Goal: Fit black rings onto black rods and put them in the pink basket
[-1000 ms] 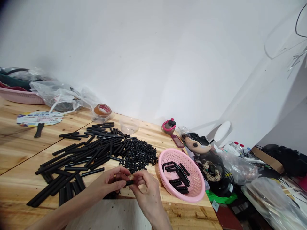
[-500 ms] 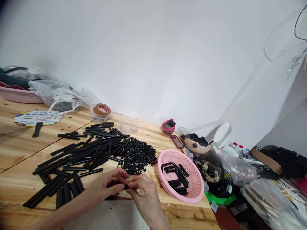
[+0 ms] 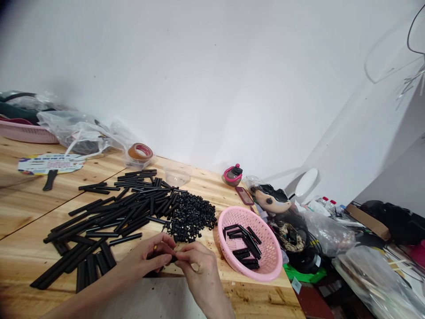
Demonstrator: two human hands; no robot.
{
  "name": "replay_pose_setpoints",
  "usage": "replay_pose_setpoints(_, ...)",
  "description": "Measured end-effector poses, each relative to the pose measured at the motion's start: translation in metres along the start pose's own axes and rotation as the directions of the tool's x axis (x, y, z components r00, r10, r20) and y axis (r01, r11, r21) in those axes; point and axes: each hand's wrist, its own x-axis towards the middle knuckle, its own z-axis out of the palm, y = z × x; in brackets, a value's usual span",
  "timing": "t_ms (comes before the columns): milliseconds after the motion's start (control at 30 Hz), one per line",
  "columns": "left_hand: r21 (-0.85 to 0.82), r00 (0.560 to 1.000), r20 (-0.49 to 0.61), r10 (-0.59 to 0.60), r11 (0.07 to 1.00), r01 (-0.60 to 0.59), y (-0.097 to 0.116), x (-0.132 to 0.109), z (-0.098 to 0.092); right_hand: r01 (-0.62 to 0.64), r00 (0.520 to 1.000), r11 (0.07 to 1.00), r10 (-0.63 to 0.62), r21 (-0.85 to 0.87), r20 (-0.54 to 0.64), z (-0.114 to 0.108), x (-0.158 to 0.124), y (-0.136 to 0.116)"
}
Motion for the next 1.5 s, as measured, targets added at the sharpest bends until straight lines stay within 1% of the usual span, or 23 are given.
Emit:
replay_pose_setpoints(200,0.012,0.998,-0.049,0.04,0.999,-0.039,0.003,0.0,0.002,-0.066,0.997,0.992,0.069,0.109,-0.029,-0.001,0.002,-0.007)
replay_pose_setpoints(367,0.024,0.998,-0.049,0.038,0.999,-0.037,0.006,-0.001,0.003,-0.054,0.995,0.993,0.061,0.104,-0.073,0.001,0.002,-0.007)
replay_pose_setpoints(567,0.009,0.999,-0.035,0.033,0.999,-0.032,0.005,-0.001,0.002,-0.041,0.996,0.994,0.049,0.099,-0.079,0.002,0.003,-0.005)
replay_pose_setpoints(767,0.005,0.999,-0.047,0.018,1.0,-0.018,0.006,-0.002,0.003,-0.093,0.987,0.979,0.115,0.179,-0.115,0.002,0.003,-0.006)
replay_pose_setpoints(867,0.009,0.999,-0.054,0.006,1.0,-0.005,0.004,-0.002,0.003,-0.064,0.989,0.983,0.085,0.173,-0.118,0.002,0.003,-0.004)
replay_pose_setpoints(1000,0.022,0.999,-0.035,0.001,1.0,0.0,0.002,-0.002,0.002,-0.017,0.996,0.991,0.029,0.136,-0.082,0.002,0.002,0.0)
replay_pose_setpoints(1100,0.046,1.0,-0.03,0.002,0.999,-0.001,0.003,-0.002,0.002,-0.032,0.997,0.99,0.04,0.134,-0.059,0.003,0.0,0.001)
replay_pose_setpoints(1300,0.083,1.0,-0.01,0.009,0.996,-0.008,0.003,-0.004,0.001,-0.045,0.994,0.985,0.062,0.169,-0.095,0.01,-0.003,0.009)
replay_pose_setpoints(1500,0.139,0.999,0.0,0.032,0.99,-0.032,0.001,-0.003,-0.001,-0.055,0.994,0.982,0.071,0.18,-0.087,0.015,-0.005,0.014)
